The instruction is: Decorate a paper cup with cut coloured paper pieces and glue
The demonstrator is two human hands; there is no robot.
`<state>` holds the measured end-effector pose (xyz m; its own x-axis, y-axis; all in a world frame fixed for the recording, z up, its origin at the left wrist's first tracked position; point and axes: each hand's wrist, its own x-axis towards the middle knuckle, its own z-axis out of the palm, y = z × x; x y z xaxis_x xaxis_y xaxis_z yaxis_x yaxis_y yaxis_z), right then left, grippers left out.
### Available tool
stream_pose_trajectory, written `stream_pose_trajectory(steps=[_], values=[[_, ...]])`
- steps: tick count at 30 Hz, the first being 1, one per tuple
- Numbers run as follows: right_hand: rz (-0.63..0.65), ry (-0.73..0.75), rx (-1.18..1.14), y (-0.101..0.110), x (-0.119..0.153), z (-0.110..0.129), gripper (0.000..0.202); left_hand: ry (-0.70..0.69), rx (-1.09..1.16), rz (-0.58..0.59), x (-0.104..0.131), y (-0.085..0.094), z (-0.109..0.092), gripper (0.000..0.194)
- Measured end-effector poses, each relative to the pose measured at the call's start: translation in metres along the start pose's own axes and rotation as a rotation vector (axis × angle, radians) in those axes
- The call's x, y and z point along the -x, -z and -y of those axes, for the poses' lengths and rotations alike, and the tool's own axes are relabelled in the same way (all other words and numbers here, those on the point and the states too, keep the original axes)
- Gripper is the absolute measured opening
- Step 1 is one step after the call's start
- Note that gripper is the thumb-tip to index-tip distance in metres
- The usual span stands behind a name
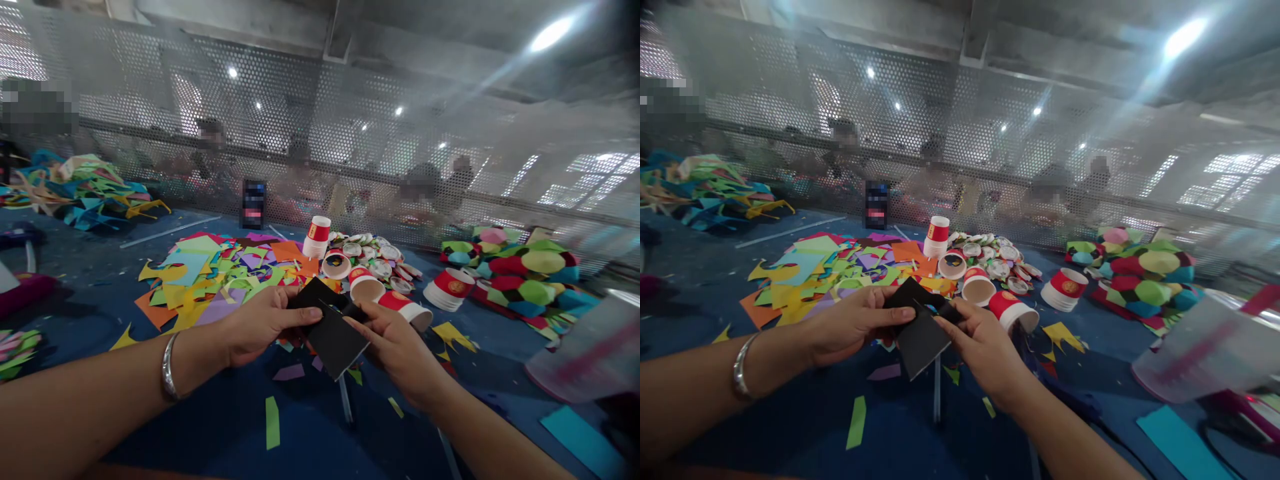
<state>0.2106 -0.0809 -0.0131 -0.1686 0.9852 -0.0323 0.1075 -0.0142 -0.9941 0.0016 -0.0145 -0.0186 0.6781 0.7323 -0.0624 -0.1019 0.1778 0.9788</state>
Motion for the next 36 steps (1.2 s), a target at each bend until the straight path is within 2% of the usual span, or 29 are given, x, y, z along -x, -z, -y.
stream_pose_trajectory(steps=[7, 14, 21, 25, 29, 36], values=[[-0.003, 0.028, -0.040, 0.001, -0.001, 0.001, 0.027, -0.005, 0.020, -0.024, 0.003, -0.004, 0.000, 0.029], [-0.052, 0.033, 0.052, 0.000, 0.000, 0.004, 0.027, -0.018, 0.096, -0.055, 0.004, -0.002, -0.004, 0.024], [-0.055, -0.015, -0.120, -0.002, 0.001, 0.003, 0.040, 0.028, 0.192, -0.033, 0.003, 0.001, -0.004, 0.026], [-0.075, -0.026, -0.153, -0.002, 0.001, 0.002, 0.034, 0.037, 0.200, -0.038, 0.003, 0.001, -0.006, 0.025], [-0.056, -0.039, -0.201, -0.004, 0.003, 0.005, 0.037, 0.013, 0.162, -0.068, 0.004, 0.000, -0.010, 0.023], [-0.120, -0.005, -0.137, -0.008, 0.002, 0.007, 0.038, -0.039, 0.176, -0.115, 0.001, 0.004, -0.008, 0.026]])
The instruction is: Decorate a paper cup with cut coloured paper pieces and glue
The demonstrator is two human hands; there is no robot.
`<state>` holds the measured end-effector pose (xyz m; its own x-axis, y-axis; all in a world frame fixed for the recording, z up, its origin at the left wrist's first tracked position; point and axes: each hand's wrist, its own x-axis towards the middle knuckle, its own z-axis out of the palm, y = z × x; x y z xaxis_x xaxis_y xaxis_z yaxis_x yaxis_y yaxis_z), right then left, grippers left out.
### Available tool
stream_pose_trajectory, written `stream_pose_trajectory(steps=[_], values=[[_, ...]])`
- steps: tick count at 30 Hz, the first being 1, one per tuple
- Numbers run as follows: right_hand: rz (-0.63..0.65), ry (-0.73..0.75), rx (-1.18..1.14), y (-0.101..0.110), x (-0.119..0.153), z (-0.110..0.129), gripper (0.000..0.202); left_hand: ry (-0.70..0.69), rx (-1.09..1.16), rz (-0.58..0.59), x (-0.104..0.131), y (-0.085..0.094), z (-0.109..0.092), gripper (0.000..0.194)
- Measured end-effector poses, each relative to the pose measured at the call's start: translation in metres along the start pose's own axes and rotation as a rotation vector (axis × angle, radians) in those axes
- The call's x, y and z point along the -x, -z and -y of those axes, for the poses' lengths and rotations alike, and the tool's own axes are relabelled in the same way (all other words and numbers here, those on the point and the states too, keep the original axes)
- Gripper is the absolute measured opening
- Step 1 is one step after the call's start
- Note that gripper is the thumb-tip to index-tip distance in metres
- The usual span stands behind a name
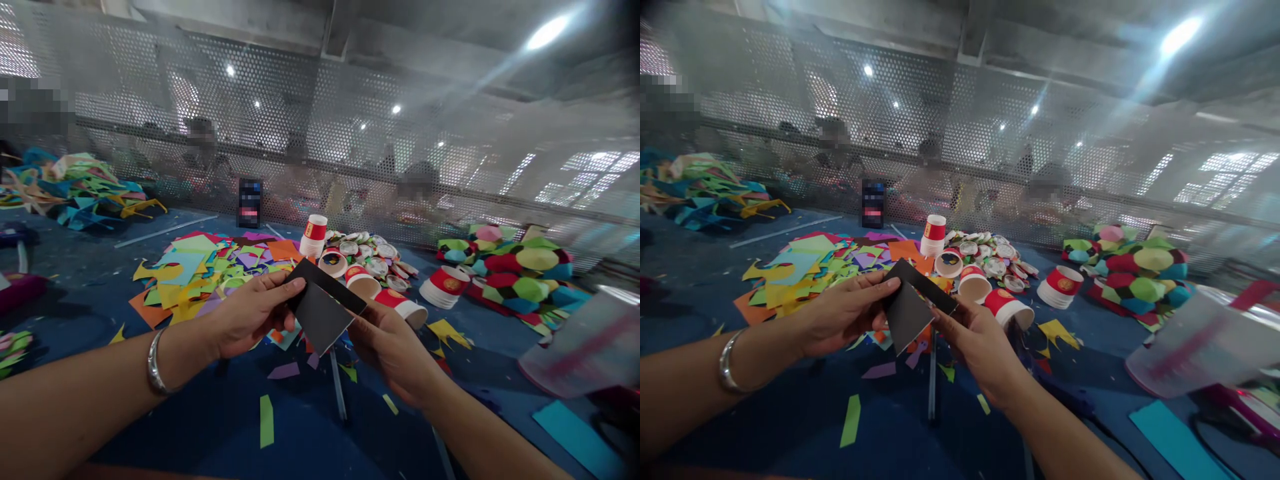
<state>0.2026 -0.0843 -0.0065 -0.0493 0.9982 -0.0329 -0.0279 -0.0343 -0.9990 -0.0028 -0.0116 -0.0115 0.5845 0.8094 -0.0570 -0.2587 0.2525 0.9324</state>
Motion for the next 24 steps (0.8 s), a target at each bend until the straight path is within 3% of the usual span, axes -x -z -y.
stream_pose_trajectory(steps=[5, 12, 24], values=[[-0.038, -0.007, -0.019, 0.001, 0.000, -0.002, 0.036, -0.027, -0.038, 0.045, 0.000, 0.000, 0.001, 0.025], [0.074, 0.013, -0.105, 0.001, 0.000, -0.002, 0.026, -0.083, -0.115, 0.045, -0.003, 0.001, 0.003, 0.025], [0.096, -0.018, 0.052, 0.006, 0.002, -0.007, 0.034, -0.017, -0.226, 0.218, 0.003, -0.008, 0.015, 0.031]])
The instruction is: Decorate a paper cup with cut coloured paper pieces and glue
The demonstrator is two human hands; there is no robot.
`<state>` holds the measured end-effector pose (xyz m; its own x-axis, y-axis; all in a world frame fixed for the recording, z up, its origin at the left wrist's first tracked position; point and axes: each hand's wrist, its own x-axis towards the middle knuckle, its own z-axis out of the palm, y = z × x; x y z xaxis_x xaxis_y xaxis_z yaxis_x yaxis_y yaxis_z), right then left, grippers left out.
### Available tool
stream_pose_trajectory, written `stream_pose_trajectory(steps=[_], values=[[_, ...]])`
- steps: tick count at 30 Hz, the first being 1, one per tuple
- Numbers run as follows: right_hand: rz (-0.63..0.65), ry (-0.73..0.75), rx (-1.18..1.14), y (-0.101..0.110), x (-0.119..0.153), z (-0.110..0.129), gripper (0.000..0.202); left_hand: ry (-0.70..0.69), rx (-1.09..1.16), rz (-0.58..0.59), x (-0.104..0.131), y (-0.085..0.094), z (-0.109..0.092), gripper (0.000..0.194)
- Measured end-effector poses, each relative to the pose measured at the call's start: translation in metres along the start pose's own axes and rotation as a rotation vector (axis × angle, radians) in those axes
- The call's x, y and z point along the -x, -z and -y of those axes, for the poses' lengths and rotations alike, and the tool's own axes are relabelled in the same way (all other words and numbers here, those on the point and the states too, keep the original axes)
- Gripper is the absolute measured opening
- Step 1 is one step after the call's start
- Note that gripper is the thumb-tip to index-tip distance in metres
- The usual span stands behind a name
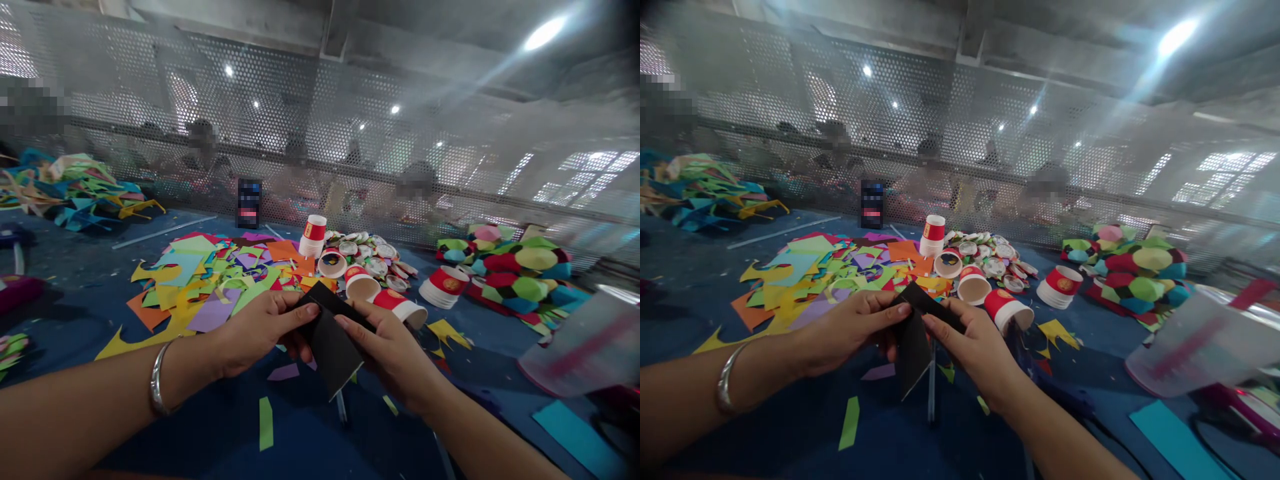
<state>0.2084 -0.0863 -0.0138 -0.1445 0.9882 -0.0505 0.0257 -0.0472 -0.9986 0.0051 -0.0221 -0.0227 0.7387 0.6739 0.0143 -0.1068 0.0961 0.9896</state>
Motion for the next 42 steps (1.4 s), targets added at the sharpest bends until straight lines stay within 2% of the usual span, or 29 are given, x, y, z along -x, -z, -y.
stream_pose_trajectory(steps=[5, 15, 21, 28, 36, 39, 42], values=[[0.018, 0.025, 0.057, 0.003, -0.001, -0.004, 0.031, 0.026, -0.056, -0.014, 0.001, -0.005, 0.002, 0.034], [0.010, 0.014, 0.073, 0.003, -0.004, -0.002, 0.035, 0.064, 0.070, 0.017, 0.000, -0.002, 0.004, 0.029], [0.010, 0.033, 0.117, 0.005, -0.005, -0.004, 0.033, 0.124, 0.057, 0.007, 0.002, -0.002, 0.000, 0.030], [-0.043, 0.008, 0.154, 0.002, -0.003, -0.003, 0.036, 0.156, -0.013, 0.036, 0.002, 0.006, -0.009, 0.025], [-0.051, 0.005, 0.172, 0.002, -0.003, -0.002, 0.031, 0.175, -0.045, 0.064, 0.003, 0.010, -0.010, 0.024], [-0.071, 0.020, 0.193, 0.000, -0.003, -0.001, 0.029, 0.188, -0.152, 0.111, 0.006, 0.016, -0.020, 0.024], [-0.101, 0.055, 0.217, -0.001, -0.002, 0.000, 0.030, 0.213, -0.408, 0.222, 0.014, 0.035, -0.039, 0.022]])
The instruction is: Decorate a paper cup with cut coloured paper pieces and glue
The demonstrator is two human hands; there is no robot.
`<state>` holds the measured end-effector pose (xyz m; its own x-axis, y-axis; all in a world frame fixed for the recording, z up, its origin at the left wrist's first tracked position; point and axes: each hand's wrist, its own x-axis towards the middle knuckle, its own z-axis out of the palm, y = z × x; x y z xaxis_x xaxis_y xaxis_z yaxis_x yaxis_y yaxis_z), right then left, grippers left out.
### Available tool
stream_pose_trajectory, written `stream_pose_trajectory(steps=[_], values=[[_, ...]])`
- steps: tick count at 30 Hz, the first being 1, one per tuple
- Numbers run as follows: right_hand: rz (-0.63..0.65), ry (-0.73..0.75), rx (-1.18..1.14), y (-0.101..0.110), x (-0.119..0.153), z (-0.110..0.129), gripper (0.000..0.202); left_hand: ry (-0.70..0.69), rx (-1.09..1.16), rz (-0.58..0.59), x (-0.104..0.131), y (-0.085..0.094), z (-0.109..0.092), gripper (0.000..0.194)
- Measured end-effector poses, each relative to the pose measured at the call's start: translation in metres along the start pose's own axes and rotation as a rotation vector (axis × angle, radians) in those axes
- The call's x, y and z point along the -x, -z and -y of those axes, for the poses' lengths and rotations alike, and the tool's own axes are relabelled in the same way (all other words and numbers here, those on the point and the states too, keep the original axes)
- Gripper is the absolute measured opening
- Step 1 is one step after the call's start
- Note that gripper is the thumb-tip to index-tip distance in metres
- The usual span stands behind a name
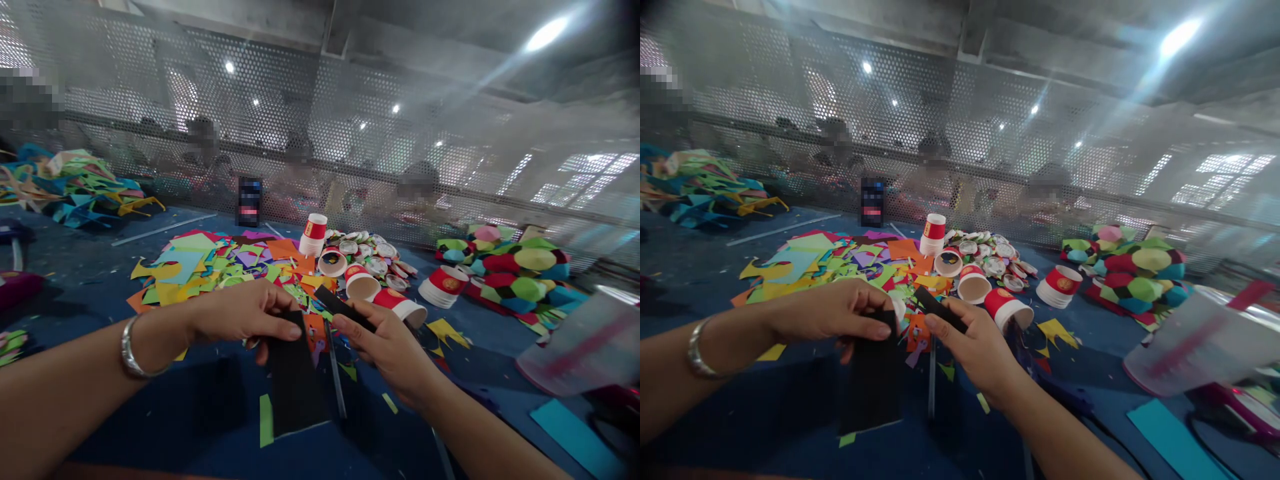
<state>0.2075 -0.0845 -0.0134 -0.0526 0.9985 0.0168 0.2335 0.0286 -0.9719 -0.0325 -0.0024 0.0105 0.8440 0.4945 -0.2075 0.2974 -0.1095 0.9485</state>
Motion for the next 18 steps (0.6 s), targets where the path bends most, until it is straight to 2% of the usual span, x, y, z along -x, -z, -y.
stream_pose_trajectory(steps=[3, 5, 7, 9, 10, 14, 18], values=[[-0.007, 0.016, 0.059, 0.000, 0.000, 0.000, 0.029, 0.042, -0.396, 0.023, 0.017, 0.029, -0.003, 0.023], [0.006, 0.042, 0.110, 0.000, 0.000, 0.001, 0.029, -0.016, -0.618, -0.093, 0.022, 0.042, -0.003, 0.025], [0.028, 0.079, 0.158, 0.000, 0.000, 0.002, 0.029, -0.109, -0.690, -0.279, 0.020, 0.046, -0.003, 0.030], [0.073, 0.118, 0.199, 0.000, -0.001, 0.004, 0.029, -0.186, -0.634, -0.413, 0.013, 0.040, -0.004, 0.035], [0.103, 0.131, 0.220, -0.001, -0.001, 0.004, 0.029, -0.202, -0.575, -0.430, 0.008, 0.035, -0.004, 0.036], [0.163, 0.146, 0.312, -0.002, -0.001, 0.004, 0.032, -0.233, -0.349, -0.366, -0.006, 0.016, -0.001, 0.038], [0.189, 0.144, 0.337, -0.001, -0.001, 0.000, 0.034, -0.246, -0.280, -0.266, -0.011, 0.007, 0.004, 0.029]])
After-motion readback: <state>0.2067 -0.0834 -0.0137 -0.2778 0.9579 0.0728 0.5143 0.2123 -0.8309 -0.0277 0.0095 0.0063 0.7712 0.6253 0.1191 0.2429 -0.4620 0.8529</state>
